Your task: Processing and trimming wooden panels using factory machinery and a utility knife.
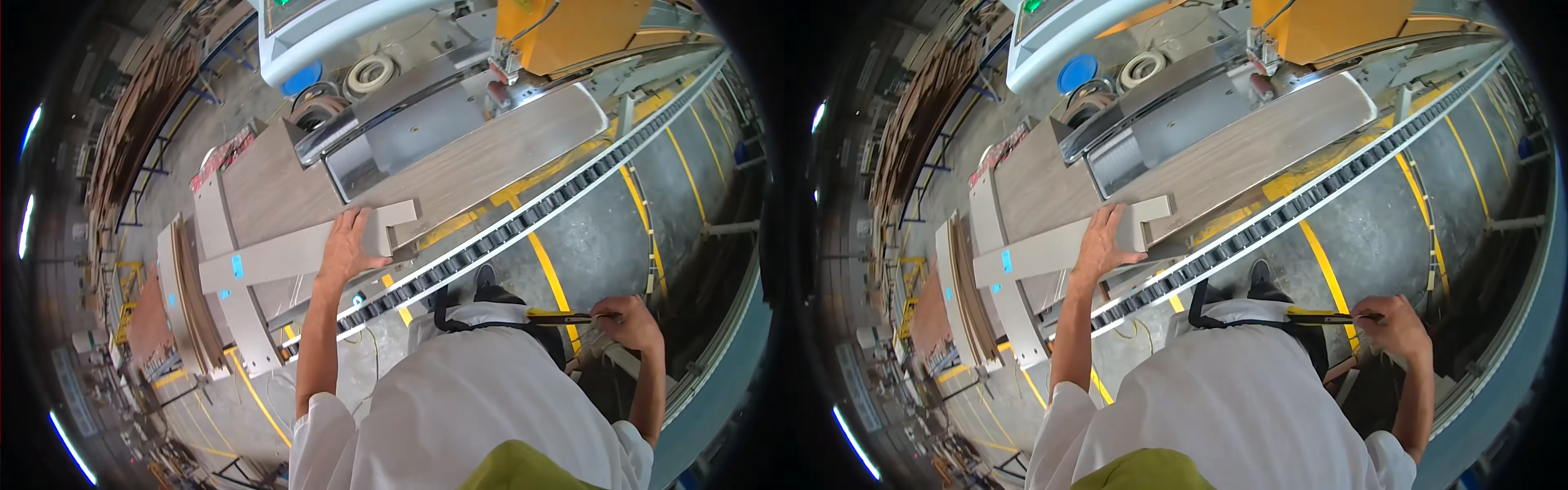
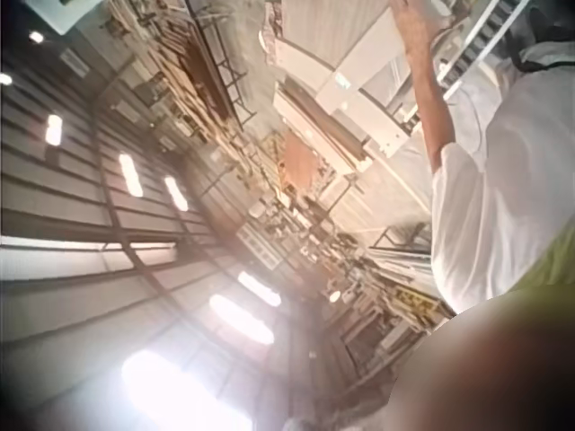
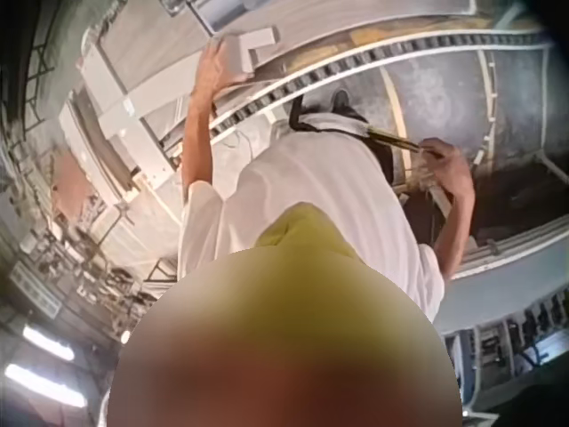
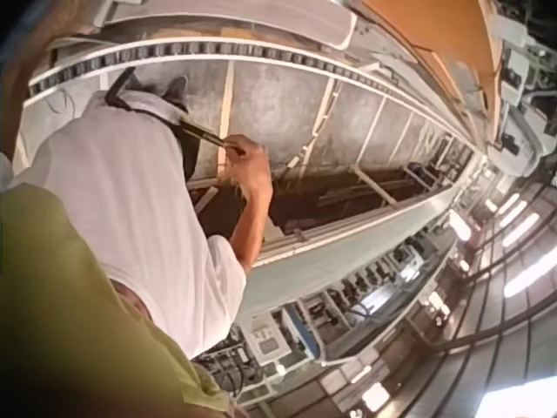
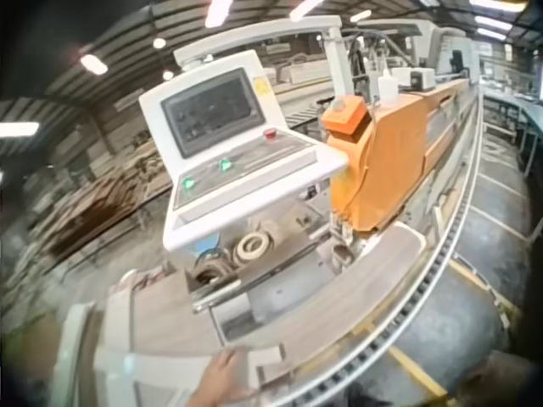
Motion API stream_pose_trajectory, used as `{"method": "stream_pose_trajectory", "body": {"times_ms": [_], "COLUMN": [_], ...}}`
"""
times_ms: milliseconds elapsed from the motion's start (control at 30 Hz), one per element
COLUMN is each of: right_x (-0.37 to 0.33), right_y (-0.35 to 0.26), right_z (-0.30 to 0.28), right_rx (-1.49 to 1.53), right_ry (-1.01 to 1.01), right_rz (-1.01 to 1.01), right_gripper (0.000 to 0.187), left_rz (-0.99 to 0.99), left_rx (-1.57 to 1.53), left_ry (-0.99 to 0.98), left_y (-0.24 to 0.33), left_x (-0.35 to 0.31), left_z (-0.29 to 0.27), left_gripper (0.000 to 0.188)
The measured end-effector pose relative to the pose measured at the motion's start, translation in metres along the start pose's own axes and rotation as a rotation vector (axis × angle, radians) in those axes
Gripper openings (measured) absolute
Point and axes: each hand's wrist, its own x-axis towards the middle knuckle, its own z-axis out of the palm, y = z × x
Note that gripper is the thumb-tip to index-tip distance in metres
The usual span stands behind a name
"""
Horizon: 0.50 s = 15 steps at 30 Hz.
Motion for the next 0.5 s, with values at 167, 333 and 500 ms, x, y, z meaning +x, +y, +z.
{"method": "stream_pose_trajectory", "body": {"times_ms": [167,333,500], "right_x": [0.025,0.076,0.109], "right_y": [0.026,0.054,0.075], "right_z": [-0.025,-0.026,0.048], "right_rx": [0.027,0.526,1.054], "right_ry": [0.025,0.007,0.152], "right_rz": [-0.135,-0.267,-0.015], "right_gripper": [0.014,0.003,0.008], "left_rz": [-0.023,-0.073,-0.06], "left_rx": [0.062,0.096,-0.016], "left_ry": [0.004,0.147,0.22], "left_y": [0.007,0.026,0.036], "left_x": [-0.024,-0.022,0.004], "left_z": [-0.013,0.005,0.041], "left_gripper": [0.103,0.082,0.062]}}
